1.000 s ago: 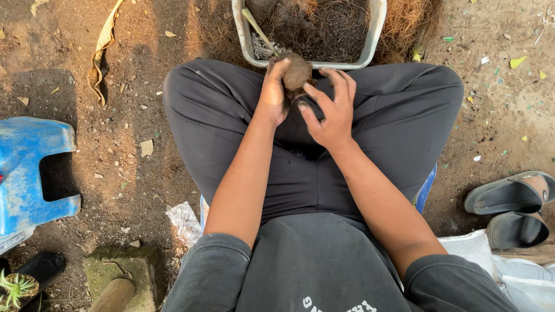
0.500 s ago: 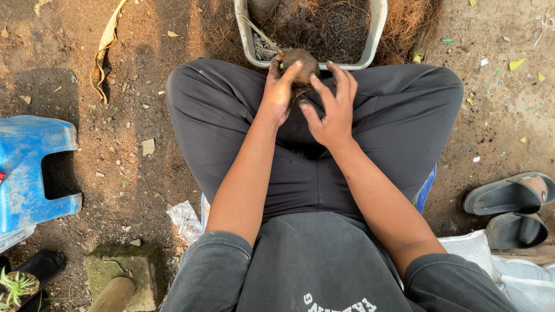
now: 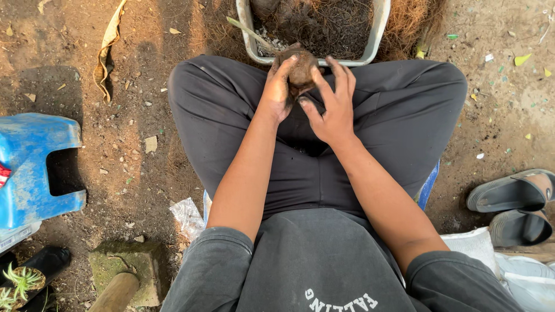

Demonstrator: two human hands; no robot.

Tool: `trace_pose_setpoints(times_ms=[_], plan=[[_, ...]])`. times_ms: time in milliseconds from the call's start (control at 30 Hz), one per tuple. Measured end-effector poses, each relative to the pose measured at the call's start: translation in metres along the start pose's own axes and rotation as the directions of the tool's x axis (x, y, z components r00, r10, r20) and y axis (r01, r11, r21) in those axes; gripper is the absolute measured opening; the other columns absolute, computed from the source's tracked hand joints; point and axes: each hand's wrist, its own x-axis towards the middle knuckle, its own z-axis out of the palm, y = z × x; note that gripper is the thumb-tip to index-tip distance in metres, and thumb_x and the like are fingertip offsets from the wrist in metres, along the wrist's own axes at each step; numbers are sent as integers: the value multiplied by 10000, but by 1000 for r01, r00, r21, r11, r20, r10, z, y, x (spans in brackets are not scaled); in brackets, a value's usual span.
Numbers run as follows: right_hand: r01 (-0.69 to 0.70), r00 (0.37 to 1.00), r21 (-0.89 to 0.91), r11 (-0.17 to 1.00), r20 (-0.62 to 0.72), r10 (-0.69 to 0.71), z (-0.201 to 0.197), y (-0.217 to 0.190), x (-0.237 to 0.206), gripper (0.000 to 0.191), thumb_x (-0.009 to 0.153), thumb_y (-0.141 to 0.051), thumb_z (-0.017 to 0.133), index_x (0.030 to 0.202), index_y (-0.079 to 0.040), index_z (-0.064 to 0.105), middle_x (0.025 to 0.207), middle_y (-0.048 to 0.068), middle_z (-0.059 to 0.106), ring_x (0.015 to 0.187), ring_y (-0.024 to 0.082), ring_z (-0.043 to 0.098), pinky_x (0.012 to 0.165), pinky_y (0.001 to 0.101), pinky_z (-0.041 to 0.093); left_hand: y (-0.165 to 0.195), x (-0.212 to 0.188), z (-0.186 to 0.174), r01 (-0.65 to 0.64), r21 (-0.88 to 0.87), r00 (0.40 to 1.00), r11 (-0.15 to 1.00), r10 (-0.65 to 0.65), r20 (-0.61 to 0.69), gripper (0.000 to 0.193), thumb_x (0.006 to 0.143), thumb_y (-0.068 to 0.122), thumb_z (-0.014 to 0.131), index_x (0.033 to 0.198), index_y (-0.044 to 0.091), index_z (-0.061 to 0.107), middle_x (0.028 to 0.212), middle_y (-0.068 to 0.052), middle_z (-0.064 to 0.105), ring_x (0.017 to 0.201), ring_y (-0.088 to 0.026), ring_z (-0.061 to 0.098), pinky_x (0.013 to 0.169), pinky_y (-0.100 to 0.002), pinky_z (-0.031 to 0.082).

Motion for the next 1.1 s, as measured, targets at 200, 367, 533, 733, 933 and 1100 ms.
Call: trace_pose_setpoints(times_ms=[200, 367, 533, 733, 933, 1100], plan=[[-37, 997, 119, 992, -63, 45, -5, -2, 0, 590, 1054, -374, 700, 1479, -17, 498, 1524, 220, 437, 1407, 418, 414, 1200, 543, 369, -5, 3, -7, -82, 31, 995, 996, 81, 54, 516, 967, 204, 659, 1422, 31, 488, 1295, -164, 624, 1177, -295, 650, 1018, -455, 565], [-53, 998, 71, 996, -34, 56, -2, -3, 0, 451, 1000, -354, 726, 1366, -102, 646, 1522, 194, 466, 1417, 413, 411, 1187, 509, 397, -2, 2, -9, -60, -72, 985, 996, 71, 158, 557, 925, 245, 655, 1428, 76, 488, 1282, -160, 653, 1168, -285, 658, 1008, -439, 562], [-51, 999, 30, 998, 3, 51, -2, 1, 1, 540, 992, -365, 726, 1422, -65, 594, 1566, 225, 409, 1440, 440, 359, 1219, 540, 339, -4, 2, -5, -106, 146, 994, 984, 105, 18, 510, 946, 273, 705, 1356, 16, 545, 1226, -133, 674, 1136, -266, 675, 993, -434, 574], [-4, 999, 49, 999, -52, 6, -1, -1, -2, 557, 971, -425, 715, 1423, -124, 591, 1512, 193, 439, 1404, 402, 409, 1202, 515, 378, -5, -4, -7, -143, -27, 987, 989, 145, 75, 439, 941, 317, 719, 1224, 1, 604, 1113, -150, 695, 991, -270, 696, 897, -445, 586], [-16, 999, 38, 999, -30, 18, -2, -2, 0, 513, 1043, -479, 658, 1415, -134, 584, 1600, 196, 397, 1461, 421, 389, 1226, 508, 369, -2, -3, -3, -154, 68, 988, 986, 152, 37, 427, 960, 321, 700, 1251, 22, 613, 1086, -139, 708, 993, -266, 702, 900, -421, 593], [14, 999, -64, 998, 53, -11, 0, -4, 1, 526, 1019, -469, 677, 1425, -138, 642, 1641, 247, 322, 1472, 472, 327, 1241, 567, 308, 0, -2, -4, -135, 4, 986, 991, 134, 100, 450, 1033, 372, 612, 1347, 50, 597, 1063, -157, 658, 980, -292, 669, 853, -438, 586]])
